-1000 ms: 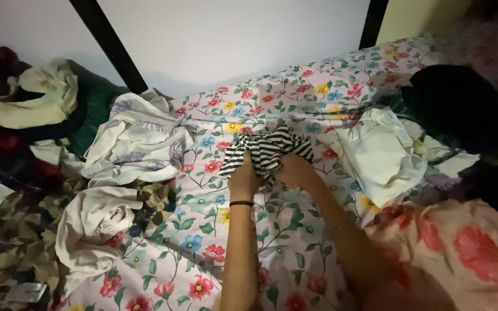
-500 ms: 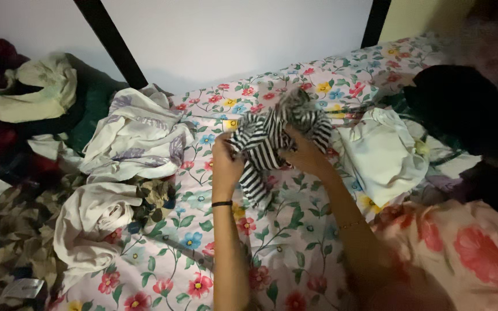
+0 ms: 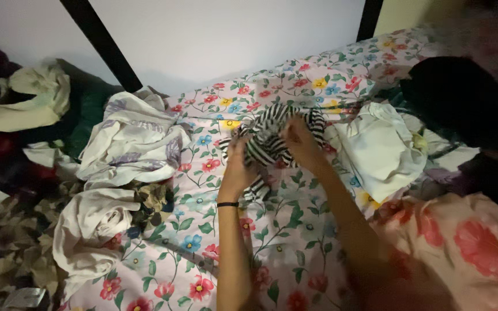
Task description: The person folds a striped shirt and a white shirt by hand on a bed, placing them onto a pile of clothes.
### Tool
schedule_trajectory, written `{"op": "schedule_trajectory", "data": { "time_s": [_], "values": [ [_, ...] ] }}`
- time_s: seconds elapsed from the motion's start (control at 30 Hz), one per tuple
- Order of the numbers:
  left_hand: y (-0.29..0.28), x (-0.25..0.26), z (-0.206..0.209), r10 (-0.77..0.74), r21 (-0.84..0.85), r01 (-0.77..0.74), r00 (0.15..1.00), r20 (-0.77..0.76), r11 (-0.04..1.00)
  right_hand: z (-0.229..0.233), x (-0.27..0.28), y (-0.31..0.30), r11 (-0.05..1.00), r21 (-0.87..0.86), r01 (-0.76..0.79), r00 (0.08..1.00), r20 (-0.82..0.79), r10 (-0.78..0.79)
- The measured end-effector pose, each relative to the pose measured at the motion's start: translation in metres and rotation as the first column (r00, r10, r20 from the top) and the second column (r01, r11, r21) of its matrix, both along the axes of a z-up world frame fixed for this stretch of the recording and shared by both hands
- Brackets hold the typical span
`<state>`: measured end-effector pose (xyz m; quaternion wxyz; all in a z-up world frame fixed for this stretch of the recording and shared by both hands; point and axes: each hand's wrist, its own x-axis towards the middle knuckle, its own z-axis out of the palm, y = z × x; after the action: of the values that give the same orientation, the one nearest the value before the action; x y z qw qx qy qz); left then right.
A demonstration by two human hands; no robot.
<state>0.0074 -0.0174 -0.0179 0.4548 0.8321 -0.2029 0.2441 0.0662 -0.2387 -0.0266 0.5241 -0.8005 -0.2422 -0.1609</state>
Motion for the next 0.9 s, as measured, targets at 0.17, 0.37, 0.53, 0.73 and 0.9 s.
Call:
{"op": "schedule_trajectory", "data": {
  "time_s": [0.17, 0.37, 0.53, 0.73, 0.9],
  "values": [
    [-0.033, -0.003, -0.01, 0.306, 0.439, -0.179, 0.922, -0.238, 0.88, 0.048, -0.04, -0.01, 0.545, 0.822, -0.168, 0.917, -0.073, 0.393],
    [-0.021, 0.024, -0.047, 0.513, 0.554, -0.446, 0.858, 0.04, 0.703, 0.06, -0.044, -0.005, 0.58, 0.797, -0.171, 0.948, -0.027, 0.316],
    [-0.004, 0.028, -0.025, 0.221, -0.169, -0.313, 0.883, -0.415, 0.935, 0.037, -0.032, -0.016, 0.996, -0.065, -0.059, 0.976, 0.205, 0.071],
    [-0.016, 0.006, 0.013, -0.146, -0.742, -0.117, 0.949, -0.28, 0.66, 0.018, -0.03, -0.015, 0.957, -0.222, -0.186, 0.983, -0.029, 0.184],
    [-0.015, -0.002, 0.026, -0.422, -0.926, -0.057, 0.878, -0.224, 0.372, 0.018, -0.037, -0.009, 0.925, -0.377, -0.047, 0.995, 0.064, 0.077]
  ]
}}
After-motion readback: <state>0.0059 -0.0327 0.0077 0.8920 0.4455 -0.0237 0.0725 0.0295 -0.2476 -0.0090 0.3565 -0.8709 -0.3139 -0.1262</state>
